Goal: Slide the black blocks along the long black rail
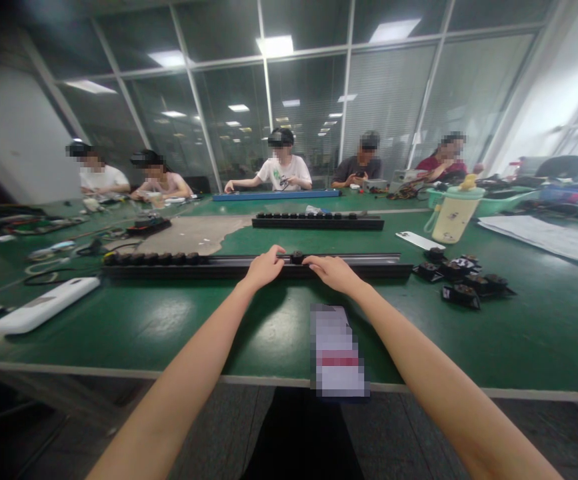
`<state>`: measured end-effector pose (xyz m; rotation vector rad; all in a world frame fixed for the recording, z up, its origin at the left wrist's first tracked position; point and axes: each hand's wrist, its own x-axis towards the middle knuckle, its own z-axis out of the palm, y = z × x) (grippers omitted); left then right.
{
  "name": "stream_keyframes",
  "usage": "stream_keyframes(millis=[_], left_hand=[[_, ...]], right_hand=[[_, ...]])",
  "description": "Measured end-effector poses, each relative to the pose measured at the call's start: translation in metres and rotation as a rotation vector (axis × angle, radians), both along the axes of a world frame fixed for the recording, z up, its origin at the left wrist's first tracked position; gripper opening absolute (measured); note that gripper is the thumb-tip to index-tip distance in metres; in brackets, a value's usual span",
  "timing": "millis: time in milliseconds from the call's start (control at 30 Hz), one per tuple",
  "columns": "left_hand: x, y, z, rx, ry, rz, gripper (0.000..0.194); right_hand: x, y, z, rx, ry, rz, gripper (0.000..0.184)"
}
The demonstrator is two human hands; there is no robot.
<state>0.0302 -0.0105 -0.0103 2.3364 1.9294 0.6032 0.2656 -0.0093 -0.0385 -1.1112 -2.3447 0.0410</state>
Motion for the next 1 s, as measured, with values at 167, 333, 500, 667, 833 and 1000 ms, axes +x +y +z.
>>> stream_keyframes(millis=[167,333,500,667,833,1000], left_hand=[[0.0011,0.0000,0.0005,-0.003,0.009,0.002,0.027],[0.0013,0.0005,0.0006,-0.014,0.011,0.007,0.024],[0.0012,0.0007,0.0005,-0.014,0.023,-0.003,0.023],[0.0016,0.0002,0.0003,-0.013,0.033,-0.012,0.024],[0.0015,0.0007,-0.0002,-0.003,0.041,-0.022,0.025],[0.0012,0.0013,-0.0012,0.003,0.044,-0.030,0.025]], right_hand=[[0.0007,0.0007,-0.0015,-0.002,0.021,0.002,0.033],[0.0013,0.0015,-0.0026,-0.005,0.034,-0.002,0.031],[0.0021,0.0028,-0.0041,-0.005,0.043,0.004,0.031],[0.0023,0.0040,-0.0047,-0.006,0.042,0.008,0.030],[0.0022,0.0039,-0.0043,-0.001,0.038,0.004,0.031],[0.0034,0.0066,-0.0063,-0.005,0.020,0.027,0.032]])
